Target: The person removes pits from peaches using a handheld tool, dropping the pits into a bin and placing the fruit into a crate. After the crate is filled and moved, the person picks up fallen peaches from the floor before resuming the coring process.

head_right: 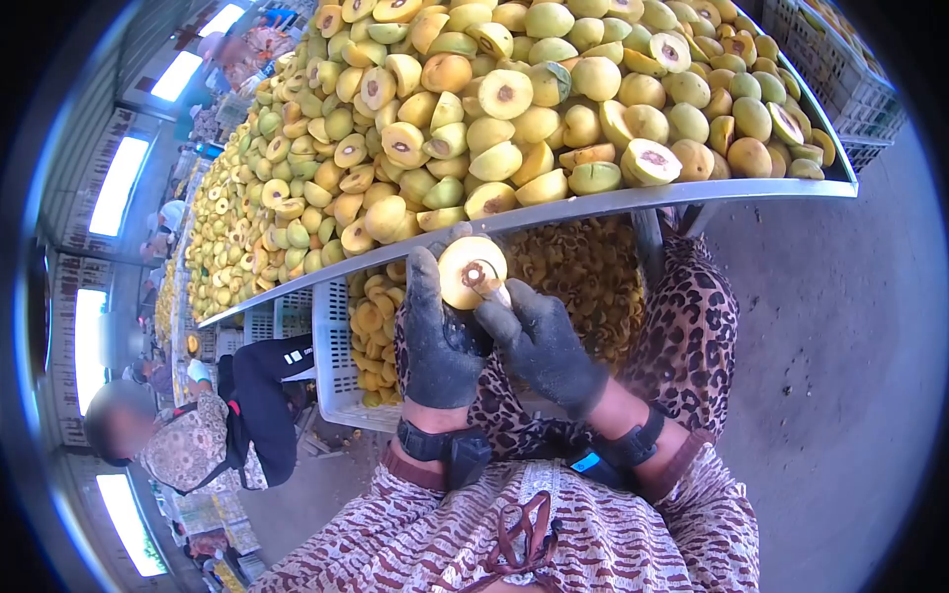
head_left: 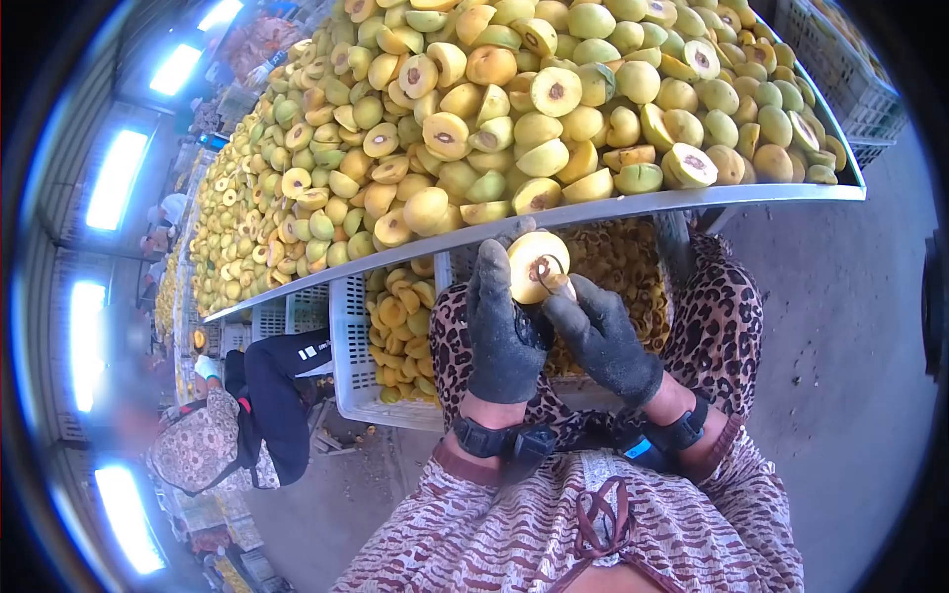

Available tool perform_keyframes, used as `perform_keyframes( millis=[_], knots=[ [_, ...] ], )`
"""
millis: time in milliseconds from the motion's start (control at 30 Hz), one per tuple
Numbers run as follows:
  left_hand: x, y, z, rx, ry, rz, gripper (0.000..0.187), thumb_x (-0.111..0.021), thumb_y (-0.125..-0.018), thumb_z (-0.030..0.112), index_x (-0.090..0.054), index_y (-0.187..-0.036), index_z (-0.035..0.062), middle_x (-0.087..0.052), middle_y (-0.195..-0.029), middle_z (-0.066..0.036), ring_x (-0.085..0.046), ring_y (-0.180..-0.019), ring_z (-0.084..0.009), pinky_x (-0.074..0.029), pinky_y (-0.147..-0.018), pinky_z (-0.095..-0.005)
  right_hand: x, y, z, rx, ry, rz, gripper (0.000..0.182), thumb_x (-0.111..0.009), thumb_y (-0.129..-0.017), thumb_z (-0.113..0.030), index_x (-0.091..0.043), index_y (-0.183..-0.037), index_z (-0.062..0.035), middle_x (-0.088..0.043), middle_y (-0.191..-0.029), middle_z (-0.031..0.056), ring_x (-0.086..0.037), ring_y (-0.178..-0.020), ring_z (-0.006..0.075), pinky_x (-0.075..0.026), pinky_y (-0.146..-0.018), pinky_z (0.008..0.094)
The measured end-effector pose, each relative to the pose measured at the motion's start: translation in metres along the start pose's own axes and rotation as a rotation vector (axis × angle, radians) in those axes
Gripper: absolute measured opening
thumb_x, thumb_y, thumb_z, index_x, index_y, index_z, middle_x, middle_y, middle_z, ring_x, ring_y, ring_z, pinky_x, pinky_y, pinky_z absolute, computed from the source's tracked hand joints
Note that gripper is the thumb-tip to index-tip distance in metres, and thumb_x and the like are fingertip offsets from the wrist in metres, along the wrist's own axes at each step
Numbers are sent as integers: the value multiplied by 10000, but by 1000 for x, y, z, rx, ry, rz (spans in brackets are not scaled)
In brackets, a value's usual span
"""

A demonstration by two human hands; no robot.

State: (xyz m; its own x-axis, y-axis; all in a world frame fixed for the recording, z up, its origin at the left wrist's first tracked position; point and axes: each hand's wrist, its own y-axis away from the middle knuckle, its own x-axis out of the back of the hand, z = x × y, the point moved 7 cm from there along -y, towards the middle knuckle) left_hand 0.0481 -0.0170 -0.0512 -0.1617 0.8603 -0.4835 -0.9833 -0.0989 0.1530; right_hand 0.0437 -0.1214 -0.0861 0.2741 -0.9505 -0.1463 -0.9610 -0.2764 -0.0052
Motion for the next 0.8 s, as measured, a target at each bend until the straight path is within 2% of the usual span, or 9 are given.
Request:
perform_keyframes(
  millis=[133,200,233,300,333,400,500,700,800],
  knots=[
    [3,-14,2,-185,-205,-21,560,-358,-1047,475,-499,-1296,-6,-582,-1187,-108,-582,-1066,-180,-502,-926,-321,-4,-7,-2,27,-101,56,249,-571,-981,-203,-585,-918,37,-562,-683,53,-462,-659,94,-438,-583,322],
    [4,-16,2,-170,-180,33,560,-363,-1044,479,-510,-1275,-9,-585,-1176,-105,-586,-1047,-173,-504,-914,-311,-7,-11,4,40,-168,58,246,-576,-972,-193,-568,-885,37,-602,-717,152,-554,-592,190,-450,-570,361],
    [4,-17,2,-173,-180,36,560,-363,-1044,479,-510,-1275,-9,-585,-1176,-105,-586,-1047,-173,-504,-914,-311,-5,-12,5,41,-169,54,246,-576,-972,-193,-568,-885,37,-602,-717,152,-554,-592,190,-450,-570,361],
    [6,-18,3,-192,-113,77,462,-399,-1055,361,-569,-1195,-45,-622,-1151,-125,-619,-1020,-183,-520,-909,-325,-1,-11,-5,111,102,46,245,-586,-960,-190,-547,-855,29,-606,-771,258,-637,-656,370,-467,-576,413],
    [9,-18,2,-193,-111,80,462,-399,-1055,361,-569,-1195,-45,-622,-1151,-125,-619,-1020,-183,-520,-909,-325,-1,-10,-5,111,103,42,245,-586,-960,-190,-547,-855,29,-606,-771,258,-637,-656,370,-467,-576,413],
    [9,-20,2,-227,-181,54,461,-400,-1055,360,-584,-1178,-44,-632,-1143,-122,-628,-996,-178,-526,-897,-320,-1,-8,-11,156,222,28,236,-604,-948,-188,-536,-864,22,-604,-779,285,-611,-749,466,-469,-572,462],
    [3,-12,7,-244,-126,101,459,-404,-1055,355,-612,-1145,-43,-643,-1108,-118,-631,-980,-168,-534,-872,-312,-2,-1,-14,326,355,158,230,-613,-943,-187,-528,-882,17,-600,-735,268,-617,-712,459,-459,-555,472],
    [7,-12,12,-258,-129,133,445,-421,-1053,340,-654,-1074,-38,-668,-1093,-125,-636,-971,-163,-535,-854,-298,-7,-5,-14,227,205,88,219,-606,-947,-192,-530,-894,6,-589,-707,270,-611,-687,463,-452,-542,479],
    [6,-14,11,-267,-130,136,426,-440,-1049,328,-660,-1071,-36,-680,-1068,-122,-639,-958,-158,-534,-844,-295,-4,-3,-6,246,259,84,223,-605,-949,-197,-530,-901,8,-588,-705,271,-608,-685,464,-452,-543,478]
  ],
)
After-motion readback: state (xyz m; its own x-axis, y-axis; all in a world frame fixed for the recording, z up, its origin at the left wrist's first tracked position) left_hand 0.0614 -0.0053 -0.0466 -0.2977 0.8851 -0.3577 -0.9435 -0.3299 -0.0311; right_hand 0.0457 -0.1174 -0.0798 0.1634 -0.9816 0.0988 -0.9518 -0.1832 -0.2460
